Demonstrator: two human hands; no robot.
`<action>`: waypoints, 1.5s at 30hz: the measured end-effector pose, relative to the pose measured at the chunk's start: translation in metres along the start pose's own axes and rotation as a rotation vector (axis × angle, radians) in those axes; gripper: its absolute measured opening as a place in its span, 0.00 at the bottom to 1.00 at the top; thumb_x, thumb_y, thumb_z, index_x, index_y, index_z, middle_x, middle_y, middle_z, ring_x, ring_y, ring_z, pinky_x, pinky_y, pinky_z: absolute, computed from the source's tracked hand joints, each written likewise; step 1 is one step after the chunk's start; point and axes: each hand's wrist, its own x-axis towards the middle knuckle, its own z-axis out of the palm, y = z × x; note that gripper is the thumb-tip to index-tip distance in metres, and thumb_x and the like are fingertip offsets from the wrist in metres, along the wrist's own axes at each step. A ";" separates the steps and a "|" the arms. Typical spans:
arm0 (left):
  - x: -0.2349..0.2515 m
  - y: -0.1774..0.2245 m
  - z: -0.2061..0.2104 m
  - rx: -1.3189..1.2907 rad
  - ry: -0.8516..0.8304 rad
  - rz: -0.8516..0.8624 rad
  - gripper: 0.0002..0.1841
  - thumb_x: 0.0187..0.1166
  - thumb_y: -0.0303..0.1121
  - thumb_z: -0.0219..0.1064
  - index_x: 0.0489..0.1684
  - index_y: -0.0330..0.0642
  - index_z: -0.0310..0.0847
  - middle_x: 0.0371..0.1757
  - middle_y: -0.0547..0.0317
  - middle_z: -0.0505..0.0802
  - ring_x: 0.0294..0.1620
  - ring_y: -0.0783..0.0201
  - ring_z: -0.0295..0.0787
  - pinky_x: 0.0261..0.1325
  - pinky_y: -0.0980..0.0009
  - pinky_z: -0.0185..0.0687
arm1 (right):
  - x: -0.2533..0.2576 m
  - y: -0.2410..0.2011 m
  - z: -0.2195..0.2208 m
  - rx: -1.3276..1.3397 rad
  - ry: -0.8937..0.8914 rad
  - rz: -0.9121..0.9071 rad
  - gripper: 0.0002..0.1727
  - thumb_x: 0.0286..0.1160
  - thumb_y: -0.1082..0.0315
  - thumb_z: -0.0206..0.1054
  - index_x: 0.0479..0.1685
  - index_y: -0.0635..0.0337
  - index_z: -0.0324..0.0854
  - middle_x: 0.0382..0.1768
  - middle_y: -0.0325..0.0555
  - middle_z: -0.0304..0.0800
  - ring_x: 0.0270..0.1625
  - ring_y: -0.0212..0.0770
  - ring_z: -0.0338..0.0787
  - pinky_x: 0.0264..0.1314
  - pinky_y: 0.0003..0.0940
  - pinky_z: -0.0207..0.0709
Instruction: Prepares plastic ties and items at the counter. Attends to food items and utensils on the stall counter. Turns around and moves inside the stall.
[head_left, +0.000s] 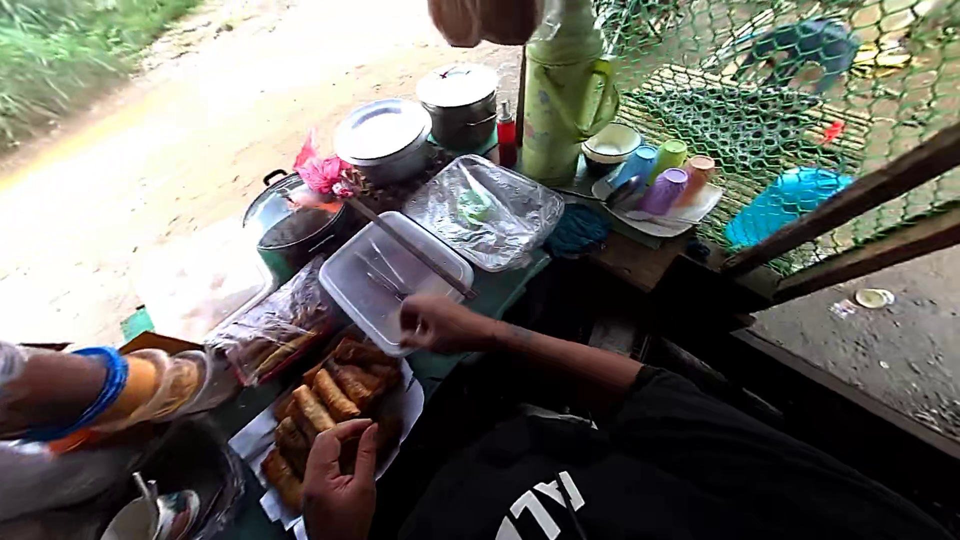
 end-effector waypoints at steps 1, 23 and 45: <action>0.004 0.006 0.003 -0.001 -0.017 0.054 0.14 0.79 0.33 0.67 0.45 0.25 0.84 0.45 0.47 0.89 0.43 0.79 0.85 0.50 0.85 0.81 | -0.015 -0.019 0.003 0.208 -0.093 -0.108 0.15 0.73 0.71 0.73 0.51 0.76 0.82 0.42 0.61 0.89 0.46 0.48 0.90 0.54 0.43 0.83; 0.016 0.058 0.025 0.099 0.010 0.531 0.12 0.81 0.37 0.70 0.44 0.35 0.81 0.45 0.50 0.85 0.58 0.71 0.81 0.67 0.85 0.70 | -0.084 -0.047 -0.008 0.475 -0.066 -0.356 0.18 0.66 0.85 0.69 0.55 0.81 0.73 0.34 0.59 0.83 0.36 0.43 0.85 0.43 0.34 0.81; 0.009 0.090 0.002 -0.924 -0.266 -0.320 0.06 0.77 0.22 0.69 0.47 0.38 0.88 0.41 0.60 0.96 0.42 0.69 0.93 0.53 0.72 0.90 | -0.066 -0.041 -0.016 1.775 -0.398 -0.084 0.29 0.80 0.33 0.56 0.35 0.46 0.87 0.26 0.31 0.84 0.37 0.34 0.90 0.56 0.45 0.88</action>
